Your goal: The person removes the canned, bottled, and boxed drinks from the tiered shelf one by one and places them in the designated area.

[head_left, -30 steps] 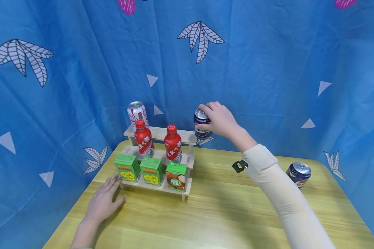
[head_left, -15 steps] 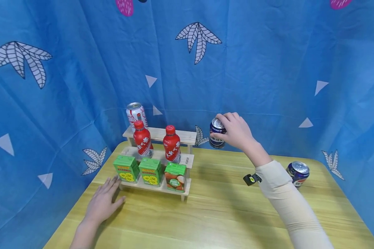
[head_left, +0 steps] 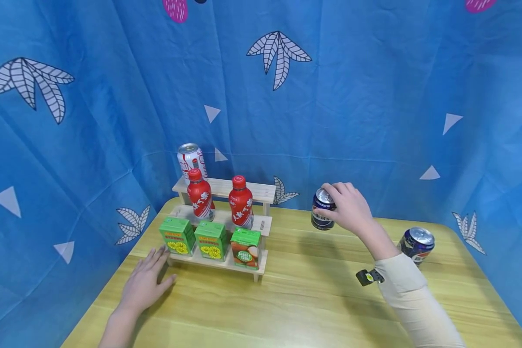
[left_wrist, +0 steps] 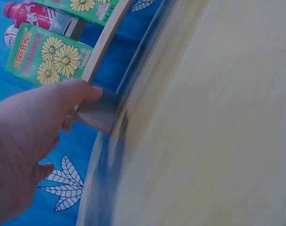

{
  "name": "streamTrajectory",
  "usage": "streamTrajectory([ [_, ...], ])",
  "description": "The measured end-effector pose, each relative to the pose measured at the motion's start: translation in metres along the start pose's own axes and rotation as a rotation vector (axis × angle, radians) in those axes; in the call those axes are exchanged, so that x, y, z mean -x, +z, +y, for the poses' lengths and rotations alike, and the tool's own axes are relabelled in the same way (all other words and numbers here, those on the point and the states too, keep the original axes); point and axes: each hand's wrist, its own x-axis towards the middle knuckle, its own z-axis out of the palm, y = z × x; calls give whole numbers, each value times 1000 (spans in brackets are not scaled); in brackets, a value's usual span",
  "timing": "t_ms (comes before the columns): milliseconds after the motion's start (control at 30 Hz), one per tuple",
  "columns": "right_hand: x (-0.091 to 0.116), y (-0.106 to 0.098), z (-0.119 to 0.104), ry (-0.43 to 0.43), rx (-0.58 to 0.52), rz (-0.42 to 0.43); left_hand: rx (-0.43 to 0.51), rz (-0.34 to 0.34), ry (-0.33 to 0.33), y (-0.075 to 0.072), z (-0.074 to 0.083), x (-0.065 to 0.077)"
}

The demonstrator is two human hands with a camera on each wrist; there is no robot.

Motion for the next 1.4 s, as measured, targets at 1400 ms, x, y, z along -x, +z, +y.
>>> streamTrajectory([
  [1400, 95, 37, 65, 157, -3, 6, 1, 9, 4, 1, 2, 1],
])
